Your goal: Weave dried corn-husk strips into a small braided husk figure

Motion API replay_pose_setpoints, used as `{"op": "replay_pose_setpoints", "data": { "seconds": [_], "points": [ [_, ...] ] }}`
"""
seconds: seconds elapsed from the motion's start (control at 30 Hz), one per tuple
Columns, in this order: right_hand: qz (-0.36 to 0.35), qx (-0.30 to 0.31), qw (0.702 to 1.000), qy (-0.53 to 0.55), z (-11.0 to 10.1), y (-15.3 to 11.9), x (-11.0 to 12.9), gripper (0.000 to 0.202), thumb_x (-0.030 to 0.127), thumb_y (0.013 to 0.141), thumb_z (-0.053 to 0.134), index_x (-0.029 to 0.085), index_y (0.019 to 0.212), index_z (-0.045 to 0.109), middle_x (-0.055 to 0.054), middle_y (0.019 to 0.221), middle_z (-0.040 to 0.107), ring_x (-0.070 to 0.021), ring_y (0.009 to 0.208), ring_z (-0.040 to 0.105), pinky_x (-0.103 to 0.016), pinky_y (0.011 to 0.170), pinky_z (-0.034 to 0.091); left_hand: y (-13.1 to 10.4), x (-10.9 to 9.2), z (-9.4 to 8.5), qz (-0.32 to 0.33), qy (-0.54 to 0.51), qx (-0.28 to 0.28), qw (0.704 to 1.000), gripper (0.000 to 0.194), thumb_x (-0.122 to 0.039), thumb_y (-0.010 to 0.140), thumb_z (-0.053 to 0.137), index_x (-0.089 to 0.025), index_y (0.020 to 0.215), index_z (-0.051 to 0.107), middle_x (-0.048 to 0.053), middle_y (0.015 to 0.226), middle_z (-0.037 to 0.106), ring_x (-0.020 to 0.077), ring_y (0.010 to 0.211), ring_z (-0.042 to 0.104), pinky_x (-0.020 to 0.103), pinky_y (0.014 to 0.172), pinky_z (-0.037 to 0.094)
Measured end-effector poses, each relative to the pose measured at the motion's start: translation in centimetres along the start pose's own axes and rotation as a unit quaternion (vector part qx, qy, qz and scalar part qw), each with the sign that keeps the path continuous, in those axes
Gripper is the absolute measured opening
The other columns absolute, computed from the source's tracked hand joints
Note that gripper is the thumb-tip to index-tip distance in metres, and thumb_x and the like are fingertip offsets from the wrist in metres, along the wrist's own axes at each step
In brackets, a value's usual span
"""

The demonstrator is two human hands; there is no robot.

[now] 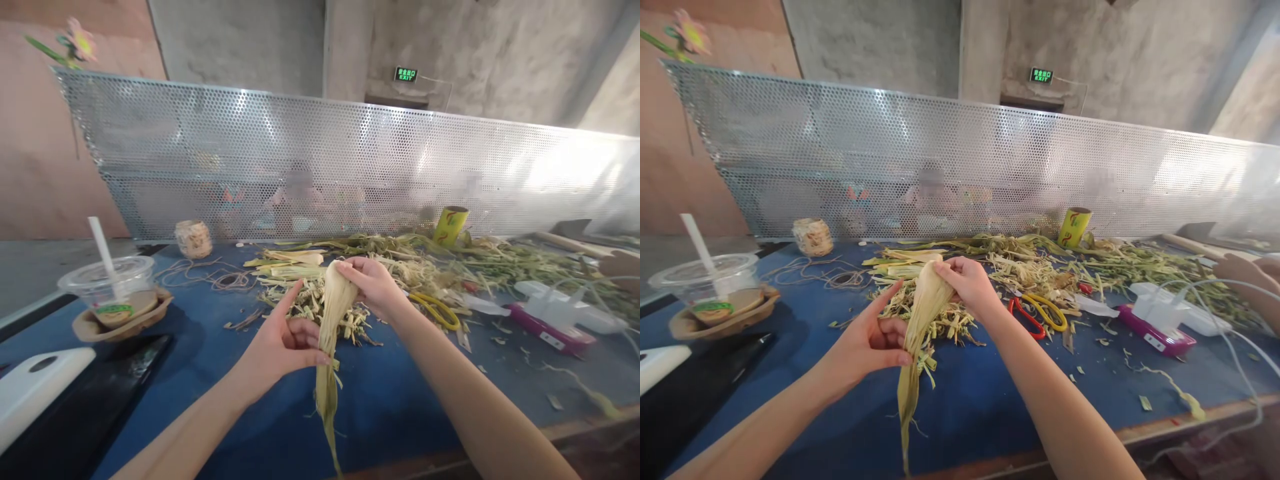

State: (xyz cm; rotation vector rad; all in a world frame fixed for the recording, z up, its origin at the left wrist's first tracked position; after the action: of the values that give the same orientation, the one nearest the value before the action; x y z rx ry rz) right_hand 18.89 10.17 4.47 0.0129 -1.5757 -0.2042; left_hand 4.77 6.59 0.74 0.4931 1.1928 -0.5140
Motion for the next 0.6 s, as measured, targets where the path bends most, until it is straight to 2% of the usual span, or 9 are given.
{"op": "replay_pose_setpoints", "data": {
  "seconds": [0.13,0.27,0.43,0.6],
  "points": [
    [0.003,0.069,0.994,0.084,0.8,-0.2,0.2,0.046,0.047,0.058,0.075,0.015,0.087,0.059,-0.002,0.077,0.061,-0.0117,0.066,0.058,-0.023,0.053,0.05,0.1,0.4,-0.8,-0.01,-0.002,-0.041,0.999,0.111,-0.003,0.056,0.077,-0.019,0.143,0.008,-0.004,0.065,0.065,0.0116,0.063,0.062,0.027,0.066,0.049],
    [-0.011,0.165,0.984,0.069,2.4,-1.0,0.4,0.042,0.042,0.059,0.076,0.015,0.087,0.06,-0.003,0.08,0.064,-0.0128,0.07,0.061,-0.023,0.055,0.051,0.1,0.5,-1.7,-0.009,0.009,-0.077,0.997,0.104,-0.006,0.056,0.078,-0.019,0.141,0.019,-0.004,0.065,0.064,0.0102,0.062,0.059,0.023,0.059,0.045],
    [-0.019,0.169,0.985,-0.028,2.9,-1.1,-0.1,0.027,0.034,0.065,0.074,0.013,0.078,0.064,-0.002,0.07,0.065,-0.0081,0.056,0.056,-0.021,0.051,0.046,0.5,0.1,-2.2,0.024,0.008,-0.092,0.995,0.095,-0.013,0.059,0.078,-0.016,0.139,0.025,-0.003,0.066,0.063,0.0094,0.061,0.056,0.023,0.06,0.044],
    [-0.02,0.215,0.974,-0.074,4.6,-1.7,-0.8,0.019,0.026,0.066,0.071,0.013,0.079,0.064,0.0,0.065,0.062,-0.0068,0.05,0.051,-0.02,0.046,0.042,0.6,-0.6,-3.4,0.047,0.051,-0.151,0.986,0.086,-0.026,0.066,0.074,-0.017,0.138,0.028,-0.003,0.065,0.063,0.0093,0.059,0.055,0.023,0.059,0.044]
  ]
}}
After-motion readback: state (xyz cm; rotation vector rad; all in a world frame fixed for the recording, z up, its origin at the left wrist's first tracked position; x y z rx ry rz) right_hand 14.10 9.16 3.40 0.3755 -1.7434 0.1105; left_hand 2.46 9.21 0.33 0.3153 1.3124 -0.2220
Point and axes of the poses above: each hand's wrist, its own y-axis towards the middle knuckle, its own z-axis out of the palm, x = y × z, the point moved 9 cm from there along y, towards the middle knuckle
